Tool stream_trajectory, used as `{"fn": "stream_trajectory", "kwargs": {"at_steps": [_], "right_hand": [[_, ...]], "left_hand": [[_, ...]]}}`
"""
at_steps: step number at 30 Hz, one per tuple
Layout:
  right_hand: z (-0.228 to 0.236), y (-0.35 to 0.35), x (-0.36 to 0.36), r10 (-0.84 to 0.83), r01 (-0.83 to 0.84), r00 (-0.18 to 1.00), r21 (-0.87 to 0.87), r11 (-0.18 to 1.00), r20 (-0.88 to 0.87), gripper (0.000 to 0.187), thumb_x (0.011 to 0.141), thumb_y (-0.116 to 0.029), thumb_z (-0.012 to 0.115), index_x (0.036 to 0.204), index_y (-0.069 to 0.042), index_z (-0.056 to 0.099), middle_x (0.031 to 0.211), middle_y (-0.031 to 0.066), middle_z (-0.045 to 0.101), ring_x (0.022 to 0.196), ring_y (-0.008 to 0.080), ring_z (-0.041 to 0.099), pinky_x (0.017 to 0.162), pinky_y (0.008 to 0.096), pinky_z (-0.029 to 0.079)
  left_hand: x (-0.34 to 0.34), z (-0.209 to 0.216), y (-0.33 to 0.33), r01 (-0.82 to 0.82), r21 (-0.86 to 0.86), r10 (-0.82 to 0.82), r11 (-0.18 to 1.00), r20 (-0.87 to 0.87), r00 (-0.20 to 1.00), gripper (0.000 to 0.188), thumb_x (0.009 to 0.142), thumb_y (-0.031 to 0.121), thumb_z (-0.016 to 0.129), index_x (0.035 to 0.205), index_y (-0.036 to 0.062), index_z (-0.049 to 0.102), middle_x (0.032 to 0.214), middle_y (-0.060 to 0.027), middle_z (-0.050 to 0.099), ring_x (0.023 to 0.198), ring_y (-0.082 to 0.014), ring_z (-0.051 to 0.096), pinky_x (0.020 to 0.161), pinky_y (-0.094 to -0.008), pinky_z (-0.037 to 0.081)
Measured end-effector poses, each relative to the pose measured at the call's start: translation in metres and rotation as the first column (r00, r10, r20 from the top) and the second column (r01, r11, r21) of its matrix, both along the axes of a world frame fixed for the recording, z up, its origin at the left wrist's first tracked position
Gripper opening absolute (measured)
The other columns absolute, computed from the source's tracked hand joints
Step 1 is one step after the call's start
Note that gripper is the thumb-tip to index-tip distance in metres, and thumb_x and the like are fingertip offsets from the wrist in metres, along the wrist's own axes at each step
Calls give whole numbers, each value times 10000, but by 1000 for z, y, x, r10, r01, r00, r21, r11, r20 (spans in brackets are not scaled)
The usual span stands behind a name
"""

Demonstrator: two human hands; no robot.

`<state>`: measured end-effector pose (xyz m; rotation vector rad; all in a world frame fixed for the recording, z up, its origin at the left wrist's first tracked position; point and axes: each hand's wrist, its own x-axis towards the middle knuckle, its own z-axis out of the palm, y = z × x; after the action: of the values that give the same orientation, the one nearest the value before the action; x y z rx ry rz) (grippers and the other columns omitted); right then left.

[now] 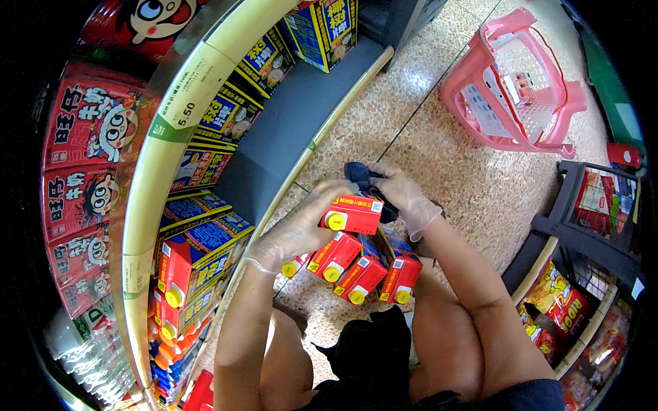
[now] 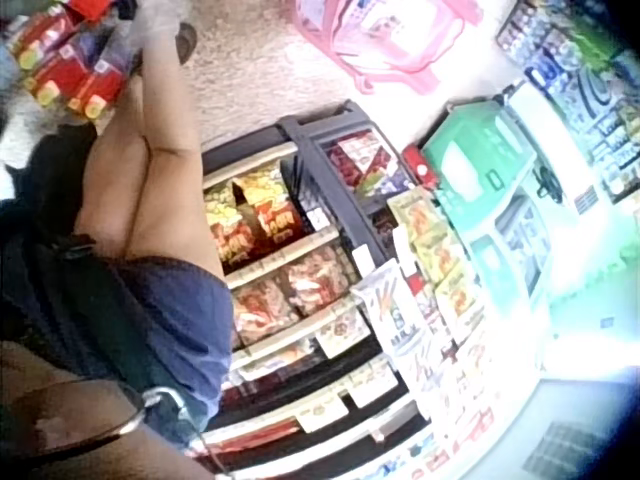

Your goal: The person sits on the floor in a store aisle and wipes red and blue product boxes with a blue cloth. They pick up boxes from the shelf, wipe them, and place them on the floor beside them.

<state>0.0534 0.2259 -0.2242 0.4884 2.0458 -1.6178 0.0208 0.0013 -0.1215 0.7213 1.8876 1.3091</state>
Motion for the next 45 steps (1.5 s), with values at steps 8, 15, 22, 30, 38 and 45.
{"fn": "stream_trajectory", "kwargs": {"at_steps": [8,15,22,30,38,45], "right_hand": [[11,-4,-2,-23,23,1000,-19,1000,18,356,898,-91,572,1232,32,590,1084,113,677,937,145,623,843,278,500],[38,-10,-9,-25,30,991,-33,999,130,377,899,-154,584,1239,7,596,1103,134,677,964,170,634,859,287,494],[27,-10,-8,6,-12,995,60,998,96,410,900,-204,590,1265,-17,584,1103,145,679,962,182,642,862,293,493],[22,-13,-8,-10,10,996,-1,1000,89,393,907,-186,590,1257,-8,583,1065,121,683,915,154,639,827,285,505],[29,-13,-9,3,-3,995,0,1000,99,389,907,-187,584,1254,-12,587,1075,124,680,941,172,639,843,287,500],[20,-13,-6,-78,86,991,-75,993,105,378,895,-165,558,1254,-55,596,923,147,702,663,189,669,585,319,544]], "left_hand": [[-4,1,-1,12,-36,-12,999,5,1000,642,674,-164,587,1254,85,472,1363,-137,428,1376,-299,334,1144,-357,257],[-3,1,-2,-63,-35,63,997,11,998,677,649,-186,558,1266,61,427,1346,-151,401,1373,-311,315,1147,-357,240],[-3,-6,-4,-92,9,91,996,59,994,689,642,-215,502,1263,72,420,1409,-135,375,1410,-284,270,1159,-343,211],[-1,-5,-6,-109,-6,109,994,46,993,659,647,-199,498,1251,54,429,1417,-146,360,1398,-290,286,1156,-343,218],[-1,0,-4,-119,-31,121,992,64,991,694,638,-205,513,1262,84,426,1423,-136,354,1391,-276,296,1148,-332,228],[-1,-2,-3,-123,-39,125,992,62,990,682,637,-185,573,1248,83,432,1381,-149,378,1372,-306,317,1142,-354,246]]}}
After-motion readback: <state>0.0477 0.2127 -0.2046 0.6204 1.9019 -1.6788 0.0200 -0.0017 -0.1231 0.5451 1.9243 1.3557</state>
